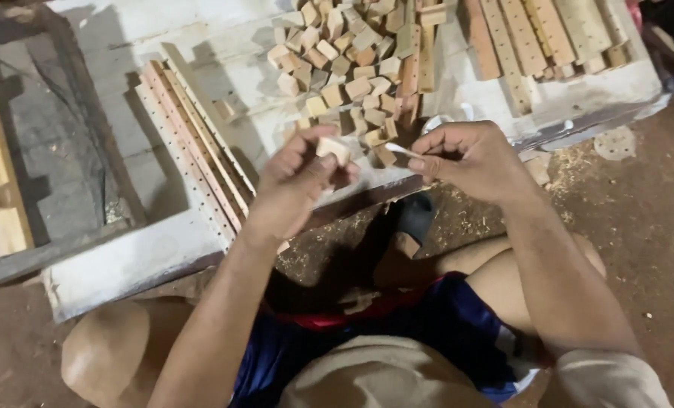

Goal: The person applies glue to small wooden blocks and attaches them to longer wooden slats. They repeat this process, picking up blocks, applying adhesive, and pressing them onto the slats, then placing the assembled pieces into a tray.

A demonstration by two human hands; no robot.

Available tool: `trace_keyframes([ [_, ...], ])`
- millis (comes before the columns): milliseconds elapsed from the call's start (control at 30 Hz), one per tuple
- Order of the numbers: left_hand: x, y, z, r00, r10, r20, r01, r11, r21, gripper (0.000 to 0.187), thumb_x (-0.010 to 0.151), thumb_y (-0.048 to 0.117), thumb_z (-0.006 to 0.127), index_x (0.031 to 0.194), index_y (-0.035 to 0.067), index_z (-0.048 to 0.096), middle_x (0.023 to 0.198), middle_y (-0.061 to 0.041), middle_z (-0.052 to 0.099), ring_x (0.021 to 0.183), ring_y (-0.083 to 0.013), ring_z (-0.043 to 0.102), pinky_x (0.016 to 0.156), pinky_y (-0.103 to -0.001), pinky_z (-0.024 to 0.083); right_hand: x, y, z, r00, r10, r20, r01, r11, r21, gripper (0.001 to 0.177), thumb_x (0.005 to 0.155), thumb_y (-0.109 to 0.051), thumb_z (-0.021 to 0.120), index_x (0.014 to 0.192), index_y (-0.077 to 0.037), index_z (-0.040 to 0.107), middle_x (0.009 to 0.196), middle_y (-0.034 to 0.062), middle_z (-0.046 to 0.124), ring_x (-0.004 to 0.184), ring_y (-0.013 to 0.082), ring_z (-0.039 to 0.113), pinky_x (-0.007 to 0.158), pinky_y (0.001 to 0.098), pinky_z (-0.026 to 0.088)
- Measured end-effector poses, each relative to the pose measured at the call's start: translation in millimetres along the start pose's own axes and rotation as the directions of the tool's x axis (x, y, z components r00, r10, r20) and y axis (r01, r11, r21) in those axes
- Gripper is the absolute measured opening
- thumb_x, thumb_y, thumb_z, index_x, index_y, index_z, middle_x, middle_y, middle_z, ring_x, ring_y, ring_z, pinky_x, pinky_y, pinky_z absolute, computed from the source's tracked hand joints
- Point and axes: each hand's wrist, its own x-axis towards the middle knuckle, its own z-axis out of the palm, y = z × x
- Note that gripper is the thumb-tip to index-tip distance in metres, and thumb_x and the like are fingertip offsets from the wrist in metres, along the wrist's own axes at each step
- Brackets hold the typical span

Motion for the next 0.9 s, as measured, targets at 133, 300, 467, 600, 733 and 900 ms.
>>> trace_keyframes([
  [133,-17,27,-25,0.987,0.052,-0.149,-0.003,0.949,0.316,0.037,0.097,0.006,0.062,0.132,-0.003,0.054,0.104,-0.012,0.057,0.095,-0.0268,0.070,0.091,-0.041,0.063,8,0,9,0.999,-0.043,0.000,0.043,0.999,0.009,0.018,0.092,-0.006,0.076,0.106,0.006,0.075,0.070,0.0137,0.072,0.066,0.0161,0.065,0.064,0.0278,0.055],
  [300,-24,-2,-41,0.965,0.068,-0.255,0.209,0.391,0.896,0.025,0.086,0.015,0.075,0.111,0.010,0.070,0.099,-0.008,0.068,0.097,-0.0242,0.072,0.082,-0.032,0.058,4,-20,19,0.998,-0.012,-0.067,-0.007,0.962,-0.274,0.015,0.096,-0.001,0.072,0.109,0.005,0.076,0.072,0.0174,0.073,0.059,0.0183,0.062,0.060,0.0289,0.049],
  [467,-25,-44,-58,0.957,0.286,-0.039,0.020,0.067,0.998,0.022,0.084,0.010,0.076,0.101,0.011,0.063,0.088,-0.009,0.062,0.088,-0.0316,0.067,0.075,-0.041,0.054,11,-9,16,0.998,-0.015,-0.067,-0.010,0.933,-0.359,0.015,0.099,0.000,0.070,0.112,0.005,0.075,0.075,0.0175,0.072,0.059,0.0203,0.062,0.062,0.0310,0.050],
  [600,-23,-50,-64,0.944,0.324,0.059,0.003,-0.189,0.982,0.025,0.080,0.007,0.075,0.096,0.009,0.056,0.085,-0.009,0.061,0.085,-0.0331,0.064,0.075,-0.042,0.050,6,-18,13,0.994,0.027,-0.102,-0.066,0.913,-0.403,0.014,0.100,0.001,0.068,0.111,0.005,0.075,0.079,0.0183,0.073,0.062,0.0237,0.065,0.063,0.0323,0.051],
  [733,-23,-22,-36,0.964,0.261,0.051,0.021,-0.268,0.963,0.026,0.079,0.003,0.074,0.098,0.006,0.058,0.096,-0.016,0.062,0.096,-0.0378,0.063,0.083,-0.044,0.050,1,-14,0,0.994,0.008,-0.106,-0.055,0.888,-0.457,0.014,0.100,0.006,0.064,0.111,0.009,0.074,0.084,0.0228,0.074,0.068,0.0276,0.068,0.068,0.0348,0.053],
  [900,-18,-4,-15,1.000,0.021,-0.024,0.027,-0.216,0.976,0.053,0.090,0.030,0.073,0.135,0.007,0.054,0.150,-0.021,0.040,0.143,-0.0406,0.032,0.117,-0.064,0.030,8,-5,-14,0.957,0.172,-0.232,-0.273,0.802,-0.531,0.011,0.107,-0.002,0.068,0.114,-0.001,0.076,0.076,0.0118,0.074,0.043,0.0115,0.053,0.033,0.0176,0.038],
])
